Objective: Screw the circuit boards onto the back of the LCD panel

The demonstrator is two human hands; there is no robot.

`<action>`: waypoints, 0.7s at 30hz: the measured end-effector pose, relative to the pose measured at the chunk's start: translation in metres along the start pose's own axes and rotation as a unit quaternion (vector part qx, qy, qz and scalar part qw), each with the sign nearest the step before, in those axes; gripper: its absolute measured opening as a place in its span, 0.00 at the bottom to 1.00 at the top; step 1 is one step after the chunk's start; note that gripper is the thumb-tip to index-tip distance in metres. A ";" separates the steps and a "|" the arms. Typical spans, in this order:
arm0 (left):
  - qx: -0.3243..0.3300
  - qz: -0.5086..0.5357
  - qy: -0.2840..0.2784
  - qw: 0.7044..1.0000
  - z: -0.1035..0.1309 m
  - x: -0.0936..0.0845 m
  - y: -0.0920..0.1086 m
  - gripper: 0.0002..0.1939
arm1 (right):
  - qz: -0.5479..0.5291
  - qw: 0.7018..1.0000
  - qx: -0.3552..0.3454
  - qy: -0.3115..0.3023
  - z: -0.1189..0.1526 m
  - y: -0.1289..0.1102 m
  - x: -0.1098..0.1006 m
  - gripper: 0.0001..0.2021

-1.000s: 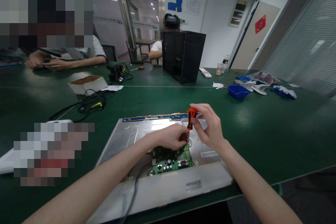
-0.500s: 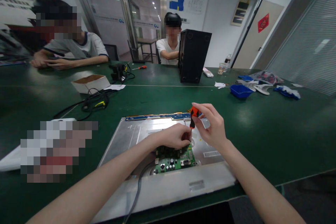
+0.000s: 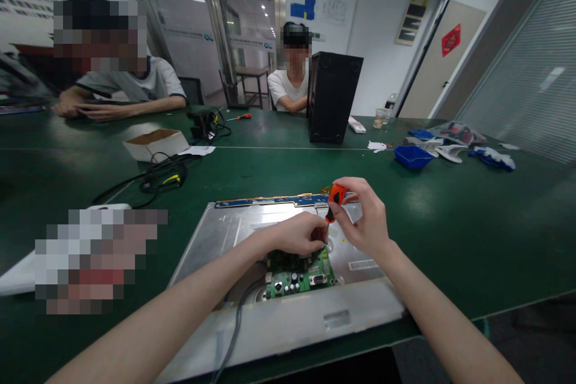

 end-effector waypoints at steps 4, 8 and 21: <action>0.011 -0.021 0.011 1.000 0.000 -0.001 0.002 0.03 | 0.004 1.000 -0.008 -0.004 -0.001 -0.001 0.000 0.18; 0.012 -0.071 0.004 0.997 0.001 -0.001 0.005 0.04 | 0.019 1.000 0.001 0.015 -0.001 0.003 -0.001 0.18; 0.037 -0.140 0.005 0.989 0.002 0.000 0.010 0.03 | 0.021 1.000 0.017 -0.003 0.000 0.006 0.002 0.19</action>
Point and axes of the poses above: each hand's wrist, its own z-axis away from the middle knuckle, its own x-axis out of the palm, y = z × x, the point moved 8 cm from there along -z, towards the middle knuckle, and after that the axes turned 9 degrees about z, right-handed, at the moved point
